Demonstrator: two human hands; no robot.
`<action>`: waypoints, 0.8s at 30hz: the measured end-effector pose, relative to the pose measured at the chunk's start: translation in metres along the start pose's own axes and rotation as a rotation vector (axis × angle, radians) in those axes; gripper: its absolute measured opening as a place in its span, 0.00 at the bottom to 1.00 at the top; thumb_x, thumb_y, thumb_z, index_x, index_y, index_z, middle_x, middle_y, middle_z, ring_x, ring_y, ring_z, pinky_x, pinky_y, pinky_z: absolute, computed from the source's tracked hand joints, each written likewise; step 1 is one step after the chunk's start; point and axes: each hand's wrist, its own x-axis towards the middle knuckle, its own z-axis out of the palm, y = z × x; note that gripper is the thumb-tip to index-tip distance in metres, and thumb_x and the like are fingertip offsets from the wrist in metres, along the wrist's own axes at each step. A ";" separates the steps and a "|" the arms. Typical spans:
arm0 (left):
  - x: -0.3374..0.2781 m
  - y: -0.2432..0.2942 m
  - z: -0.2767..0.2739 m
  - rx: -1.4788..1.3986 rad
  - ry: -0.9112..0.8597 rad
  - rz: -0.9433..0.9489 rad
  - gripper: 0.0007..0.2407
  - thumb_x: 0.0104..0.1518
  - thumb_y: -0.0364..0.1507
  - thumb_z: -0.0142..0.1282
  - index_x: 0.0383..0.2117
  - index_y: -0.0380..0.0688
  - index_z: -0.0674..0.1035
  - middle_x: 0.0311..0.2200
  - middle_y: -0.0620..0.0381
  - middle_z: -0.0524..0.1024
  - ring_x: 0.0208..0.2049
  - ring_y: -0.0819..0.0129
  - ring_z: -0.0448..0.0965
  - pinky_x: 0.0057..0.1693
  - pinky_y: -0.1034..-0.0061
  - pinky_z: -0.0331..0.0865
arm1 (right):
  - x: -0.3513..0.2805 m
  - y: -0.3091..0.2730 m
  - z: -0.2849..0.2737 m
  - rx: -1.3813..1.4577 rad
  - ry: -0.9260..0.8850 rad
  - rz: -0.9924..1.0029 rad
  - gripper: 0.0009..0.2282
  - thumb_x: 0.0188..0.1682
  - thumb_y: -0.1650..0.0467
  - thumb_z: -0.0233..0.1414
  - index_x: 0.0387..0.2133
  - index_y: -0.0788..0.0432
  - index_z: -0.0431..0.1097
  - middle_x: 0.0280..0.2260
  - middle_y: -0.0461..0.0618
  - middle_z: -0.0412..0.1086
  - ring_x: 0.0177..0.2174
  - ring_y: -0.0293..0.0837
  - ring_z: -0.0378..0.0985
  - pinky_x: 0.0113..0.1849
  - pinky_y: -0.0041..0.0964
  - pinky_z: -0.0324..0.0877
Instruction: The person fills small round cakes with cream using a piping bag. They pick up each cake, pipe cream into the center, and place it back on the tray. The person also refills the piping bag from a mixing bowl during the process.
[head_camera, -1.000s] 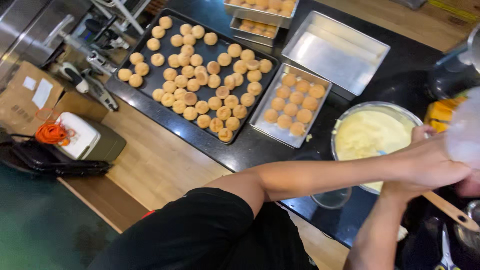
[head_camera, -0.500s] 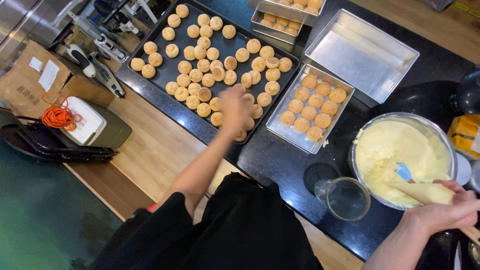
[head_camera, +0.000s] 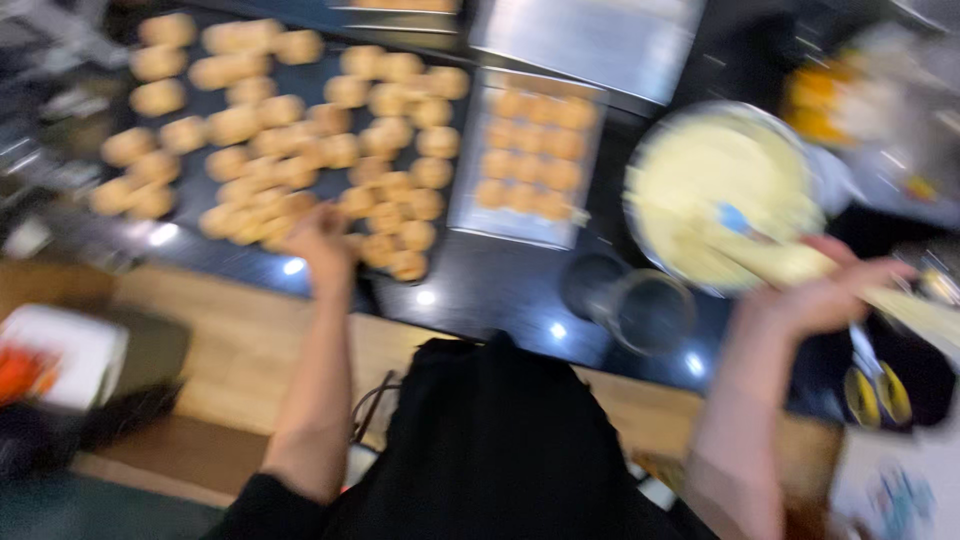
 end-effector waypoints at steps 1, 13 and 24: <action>0.005 -0.004 0.002 0.056 0.063 0.082 0.09 0.53 0.23 0.68 0.38 0.35 0.85 0.32 0.46 0.83 0.35 0.52 0.83 0.46 0.61 0.74 | -0.008 -0.001 0.000 0.023 0.004 0.022 0.30 0.47 0.46 0.50 0.11 0.60 0.64 0.17 0.54 0.67 0.24 0.56 0.79 0.31 0.62 0.83; 0.013 0.166 0.001 -0.657 0.141 -0.210 0.06 0.69 0.22 0.60 0.47 0.33 0.80 0.43 0.56 0.81 0.43 0.70 0.80 0.53 0.74 0.75 | -0.057 -0.042 -0.028 -0.298 0.450 -0.176 0.31 0.53 0.48 0.42 0.16 0.64 0.67 0.20 0.54 0.72 0.26 0.48 0.76 0.36 0.42 0.74; -0.050 0.431 0.043 -1.646 -1.013 -0.866 0.15 0.65 0.23 0.48 0.58 0.32 0.72 0.54 0.44 0.77 0.57 0.60 0.77 0.62 0.67 0.73 | -0.097 -0.099 0.084 0.274 0.009 0.231 0.26 0.53 0.49 0.40 0.17 0.57 0.60 0.21 0.55 0.67 0.30 0.53 0.73 0.45 0.54 0.71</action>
